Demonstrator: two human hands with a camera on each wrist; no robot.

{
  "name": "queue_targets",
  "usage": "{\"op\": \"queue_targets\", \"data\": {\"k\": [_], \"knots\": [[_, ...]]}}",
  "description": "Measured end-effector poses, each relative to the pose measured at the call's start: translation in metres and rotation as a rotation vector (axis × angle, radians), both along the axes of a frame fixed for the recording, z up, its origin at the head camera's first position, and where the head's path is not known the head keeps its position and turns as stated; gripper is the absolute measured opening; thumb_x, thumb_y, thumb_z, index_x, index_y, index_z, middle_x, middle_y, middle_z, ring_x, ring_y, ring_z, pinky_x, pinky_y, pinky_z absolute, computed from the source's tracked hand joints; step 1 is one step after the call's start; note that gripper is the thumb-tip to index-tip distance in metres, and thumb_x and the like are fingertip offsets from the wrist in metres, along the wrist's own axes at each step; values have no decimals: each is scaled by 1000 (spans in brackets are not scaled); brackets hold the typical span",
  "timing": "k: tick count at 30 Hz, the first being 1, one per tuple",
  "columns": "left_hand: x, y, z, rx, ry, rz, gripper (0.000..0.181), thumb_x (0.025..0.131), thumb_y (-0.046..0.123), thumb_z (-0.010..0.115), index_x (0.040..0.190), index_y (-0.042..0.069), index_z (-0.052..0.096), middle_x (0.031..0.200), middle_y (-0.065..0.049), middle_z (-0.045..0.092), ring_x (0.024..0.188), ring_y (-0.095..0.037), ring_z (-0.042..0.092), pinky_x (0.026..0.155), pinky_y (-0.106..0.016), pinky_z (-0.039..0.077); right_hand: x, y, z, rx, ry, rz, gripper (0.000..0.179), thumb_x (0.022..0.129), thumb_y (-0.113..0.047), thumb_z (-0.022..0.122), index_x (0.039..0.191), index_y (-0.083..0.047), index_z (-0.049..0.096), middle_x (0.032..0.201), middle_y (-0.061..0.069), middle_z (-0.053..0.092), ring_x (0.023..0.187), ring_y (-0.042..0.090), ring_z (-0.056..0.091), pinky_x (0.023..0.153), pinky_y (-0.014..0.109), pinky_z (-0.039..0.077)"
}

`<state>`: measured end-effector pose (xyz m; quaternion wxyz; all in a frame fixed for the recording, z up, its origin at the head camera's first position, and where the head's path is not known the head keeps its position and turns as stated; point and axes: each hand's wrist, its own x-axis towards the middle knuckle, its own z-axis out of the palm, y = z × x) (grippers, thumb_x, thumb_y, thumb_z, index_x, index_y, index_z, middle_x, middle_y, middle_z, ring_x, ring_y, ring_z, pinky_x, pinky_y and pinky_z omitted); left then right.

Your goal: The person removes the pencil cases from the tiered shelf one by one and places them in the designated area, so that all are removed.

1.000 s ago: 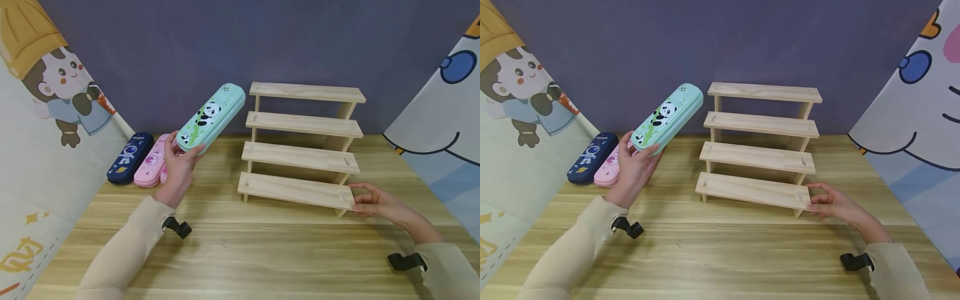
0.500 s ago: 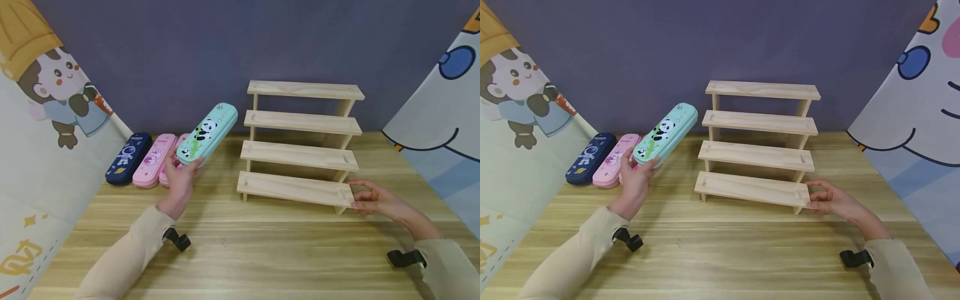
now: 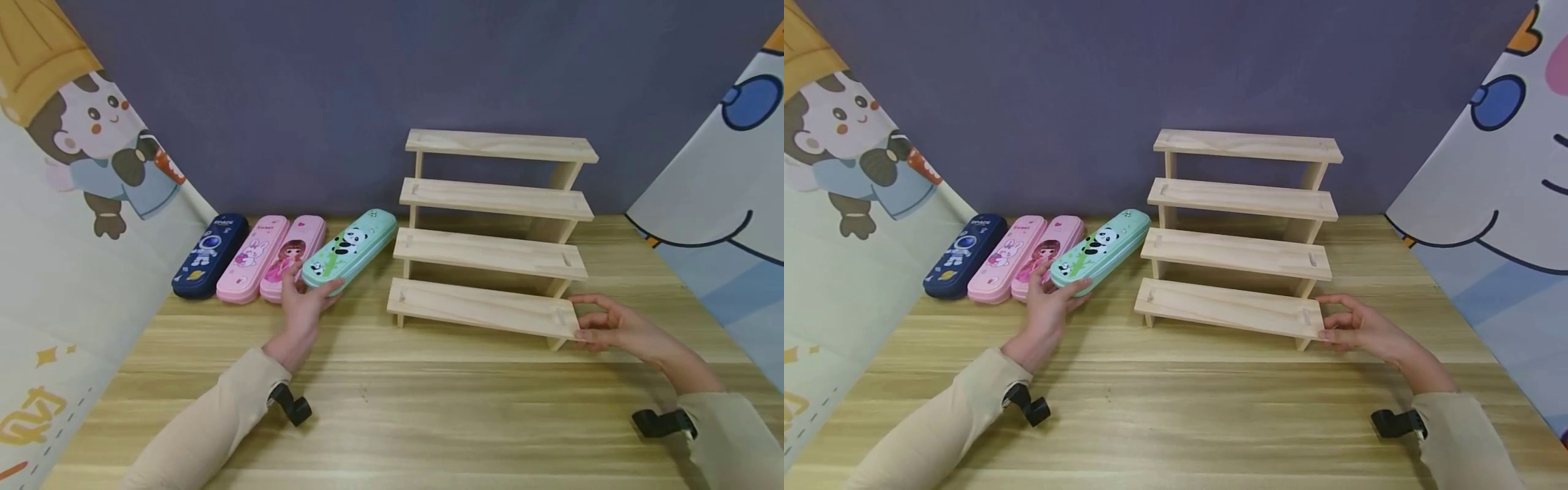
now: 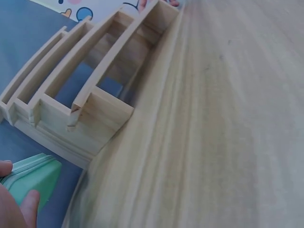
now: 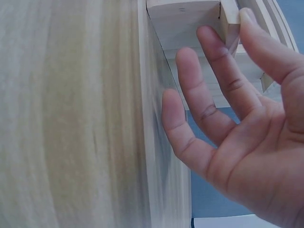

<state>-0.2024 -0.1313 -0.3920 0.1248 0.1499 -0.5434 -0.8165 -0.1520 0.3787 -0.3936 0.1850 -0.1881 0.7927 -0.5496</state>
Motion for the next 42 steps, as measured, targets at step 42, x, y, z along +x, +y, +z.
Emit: {"op": "queue_targets", "data": {"k": [42], "knots": [[7,5,-20,67,-52,5,78,79,-25,65,137,1,19,125,-14,35,89,-23,62,82,-43,61,0,3,-1,21,-18,-16,57,100,0,56,137,-39,37,109,-10,69,94,17,70,72,34,62]]}}
